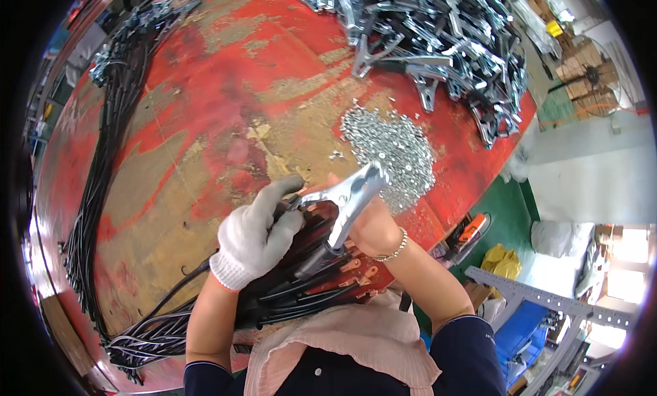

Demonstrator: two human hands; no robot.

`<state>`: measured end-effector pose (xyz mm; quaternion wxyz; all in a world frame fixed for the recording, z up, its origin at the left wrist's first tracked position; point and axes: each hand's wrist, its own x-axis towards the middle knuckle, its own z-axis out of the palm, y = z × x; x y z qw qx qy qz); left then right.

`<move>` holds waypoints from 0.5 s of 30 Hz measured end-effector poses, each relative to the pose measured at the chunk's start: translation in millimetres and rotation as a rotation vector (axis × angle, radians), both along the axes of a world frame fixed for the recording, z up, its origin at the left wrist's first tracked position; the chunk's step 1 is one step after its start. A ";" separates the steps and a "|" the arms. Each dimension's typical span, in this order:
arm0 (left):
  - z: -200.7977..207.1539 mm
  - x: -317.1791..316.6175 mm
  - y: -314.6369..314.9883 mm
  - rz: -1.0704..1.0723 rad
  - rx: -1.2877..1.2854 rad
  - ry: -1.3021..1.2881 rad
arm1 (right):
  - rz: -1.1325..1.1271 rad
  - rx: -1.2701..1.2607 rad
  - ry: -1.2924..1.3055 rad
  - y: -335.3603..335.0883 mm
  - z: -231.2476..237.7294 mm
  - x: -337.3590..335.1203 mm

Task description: The person is assembling jumper cables by attaching metal clamps to the ends of heavy-duty wires.

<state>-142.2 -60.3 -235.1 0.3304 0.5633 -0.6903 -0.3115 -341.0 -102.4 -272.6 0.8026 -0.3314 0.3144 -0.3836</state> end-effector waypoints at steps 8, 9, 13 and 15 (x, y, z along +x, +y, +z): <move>-21.8 -1.7 -2.0 0.276 0.110 0.261 | -0.309 -0.689 0.985 -3.1 26.1 -79.3; -25.7 0.1 -4.5 0.415 0.330 0.475 | -0.238 -0.771 1.125 1.4 22.5 -96.7; -14.4 4.0 -17.5 0.389 0.514 0.927 | -0.066 -0.924 1.316 31.9 -4.5 -120.3; -18.3 3.9 -17.8 0.388 0.505 0.925 | -0.114 -0.979 1.376 36.2 -12.1 -119.8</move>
